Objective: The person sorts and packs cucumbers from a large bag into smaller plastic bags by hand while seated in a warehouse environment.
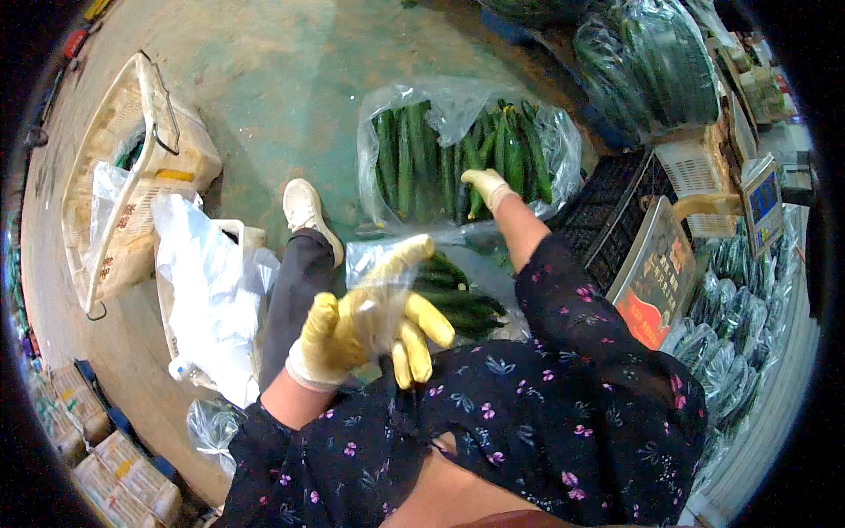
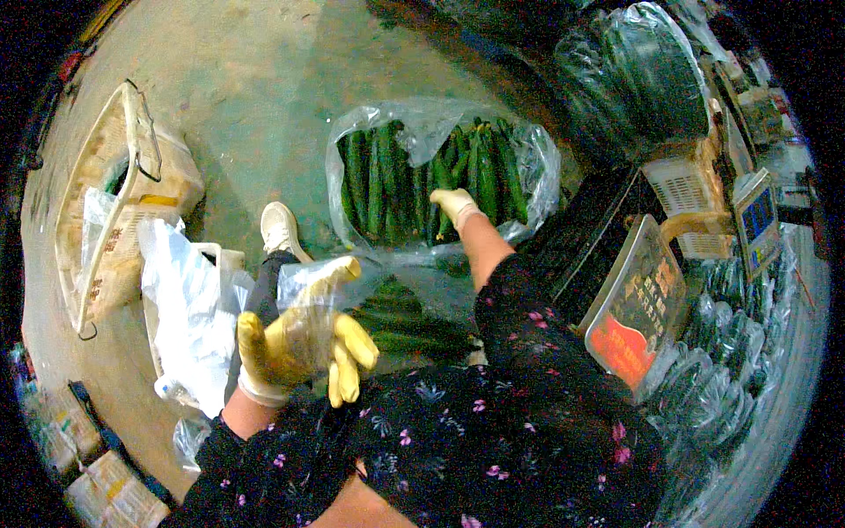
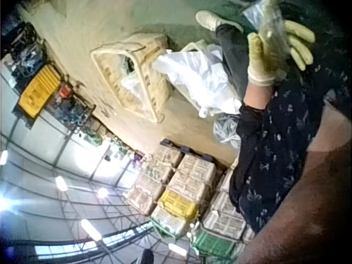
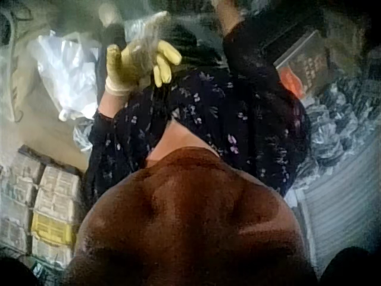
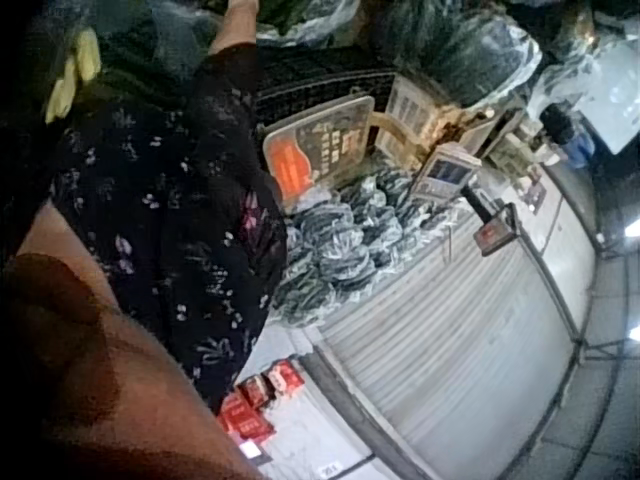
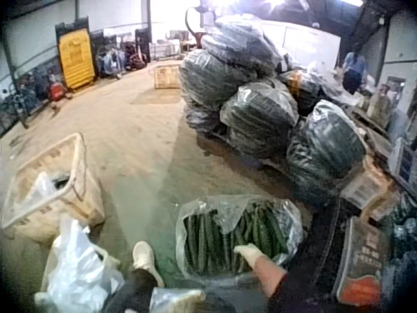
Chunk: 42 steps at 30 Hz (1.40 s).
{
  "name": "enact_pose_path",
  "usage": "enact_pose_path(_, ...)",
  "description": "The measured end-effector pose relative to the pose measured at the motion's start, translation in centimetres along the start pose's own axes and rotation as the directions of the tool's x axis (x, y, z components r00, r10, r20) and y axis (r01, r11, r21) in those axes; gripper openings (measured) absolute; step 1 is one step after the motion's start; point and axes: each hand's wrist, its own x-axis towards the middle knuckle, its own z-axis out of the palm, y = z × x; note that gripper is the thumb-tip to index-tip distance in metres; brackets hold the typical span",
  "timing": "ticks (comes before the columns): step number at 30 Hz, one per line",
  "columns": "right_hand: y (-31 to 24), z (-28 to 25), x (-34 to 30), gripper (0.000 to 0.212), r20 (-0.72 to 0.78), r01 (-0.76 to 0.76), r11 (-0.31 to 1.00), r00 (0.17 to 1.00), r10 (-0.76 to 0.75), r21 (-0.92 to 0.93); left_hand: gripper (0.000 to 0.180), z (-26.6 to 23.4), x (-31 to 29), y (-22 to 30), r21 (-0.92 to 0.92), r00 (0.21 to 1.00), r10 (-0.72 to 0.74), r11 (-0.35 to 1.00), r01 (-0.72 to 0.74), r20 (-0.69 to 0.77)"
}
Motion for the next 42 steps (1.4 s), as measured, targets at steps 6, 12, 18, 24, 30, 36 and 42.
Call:
enact_pose_path(6,-3.8,-3.5,-11.8,0.053,0.324,-0.014,0.449,0.712,-0.623,0.894,0.111,-1.0,-0.8,0.1,0.051,0.966,0.201,0.979,-0.195,-0.160)
enact_pose_path(12,-6.1,-1.5,-23.5,0.076,0.369,0.230,0.434,0.276,-0.888,0.871,0.105,-2.5,-0.1,0.9,0.074,0.952,0.265,0.964,-0.256,-0.154)
enact_pose_path(18,4.7,1.4,-18.7,0.078,0.661,0.503,0.864,0.643,-0.386,0.014,0.116,-2.8,-1.3,1.4,-0.020,0.940,0.333,0.942,-0.335,-0.074)
enact_pose_path(24,12.4,2.7,-14.4,0.063,0.443,0.360,0.553,0.896,0.019,-0.751,0.129,-1.6,-2.2,-0.9,-0.133,0.984,0.136,0.984,-0.120,0.114)
enact_pose_path(30,5.5,7.1,-16.4,0.086,0.613,0.692,0.528,0.706,-0.355,-0.491,0.135,-0.3,-1.6,-1.3,-0.124,0.996,-0.003,0.992,0.014,0.090)
enact_pose_path(36,-3.4,-0.4,-16.0,0.052,0.804,0.332,0.870,0.357,-0.475,0.366,0.131,-0.6,-1.2,0.3,0.006,0.993,0.102,0.995,-0.101,-0.065)
enact_pose_path(42,-7.2,-5.2,-17.4,0.052,0.730,0.270,0.798,0.323,-0.602,0.539,0.129,-1.8,-0.9,-0.7,-0.164,0.974,0.169,0.976,-0.145,0.148)
